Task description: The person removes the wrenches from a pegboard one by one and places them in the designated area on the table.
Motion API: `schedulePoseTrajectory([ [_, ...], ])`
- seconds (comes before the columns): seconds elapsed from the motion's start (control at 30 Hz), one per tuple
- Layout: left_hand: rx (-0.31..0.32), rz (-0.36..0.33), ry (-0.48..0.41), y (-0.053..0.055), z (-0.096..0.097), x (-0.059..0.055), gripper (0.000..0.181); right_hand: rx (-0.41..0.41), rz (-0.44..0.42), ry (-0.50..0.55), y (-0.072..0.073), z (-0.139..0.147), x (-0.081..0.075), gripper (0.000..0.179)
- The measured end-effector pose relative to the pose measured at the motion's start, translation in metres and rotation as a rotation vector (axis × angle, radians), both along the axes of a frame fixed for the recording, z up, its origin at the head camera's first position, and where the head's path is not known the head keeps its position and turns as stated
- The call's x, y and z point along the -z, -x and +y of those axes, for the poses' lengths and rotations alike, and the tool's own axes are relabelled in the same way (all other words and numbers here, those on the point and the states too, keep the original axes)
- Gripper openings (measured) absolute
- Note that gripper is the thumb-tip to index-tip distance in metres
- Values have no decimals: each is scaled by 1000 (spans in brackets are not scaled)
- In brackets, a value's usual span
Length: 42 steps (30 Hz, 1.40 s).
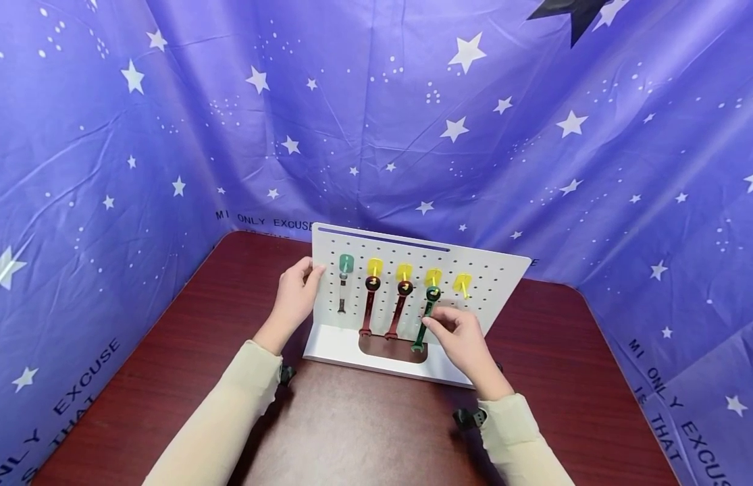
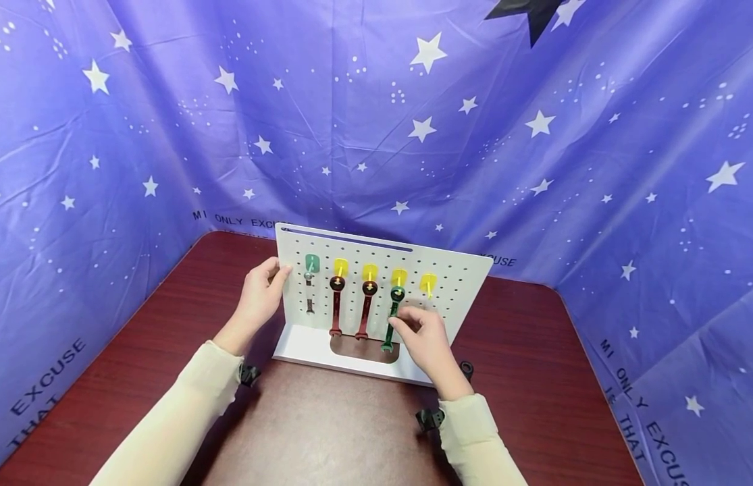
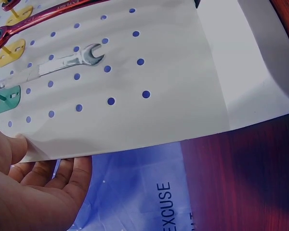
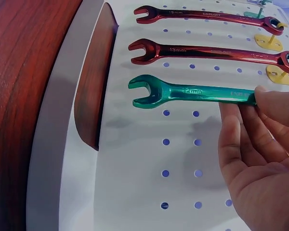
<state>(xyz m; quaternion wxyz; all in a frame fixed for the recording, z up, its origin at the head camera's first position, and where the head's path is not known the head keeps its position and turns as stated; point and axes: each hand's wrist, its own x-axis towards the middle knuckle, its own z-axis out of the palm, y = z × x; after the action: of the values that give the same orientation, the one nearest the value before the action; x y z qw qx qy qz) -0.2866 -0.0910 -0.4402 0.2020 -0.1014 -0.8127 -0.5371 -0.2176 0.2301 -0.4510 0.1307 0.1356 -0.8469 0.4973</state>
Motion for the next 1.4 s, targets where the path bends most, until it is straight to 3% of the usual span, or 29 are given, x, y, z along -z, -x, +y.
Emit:
schedulePoseTrajectory([
  [0.3, -1, 2, 2, -1, 0, -1, 15, 25, -25, -46, -8, 1, -6, 5],
  [0.73, -2, 26, 2, -2, 1, -1, 15, -26, -90, -53, -12, 4, -8, 4],
  [1.4, -20, 21, 14, 1, 1, 3, 15, -132, -107, -16, -20, 8, -18, 5],
])
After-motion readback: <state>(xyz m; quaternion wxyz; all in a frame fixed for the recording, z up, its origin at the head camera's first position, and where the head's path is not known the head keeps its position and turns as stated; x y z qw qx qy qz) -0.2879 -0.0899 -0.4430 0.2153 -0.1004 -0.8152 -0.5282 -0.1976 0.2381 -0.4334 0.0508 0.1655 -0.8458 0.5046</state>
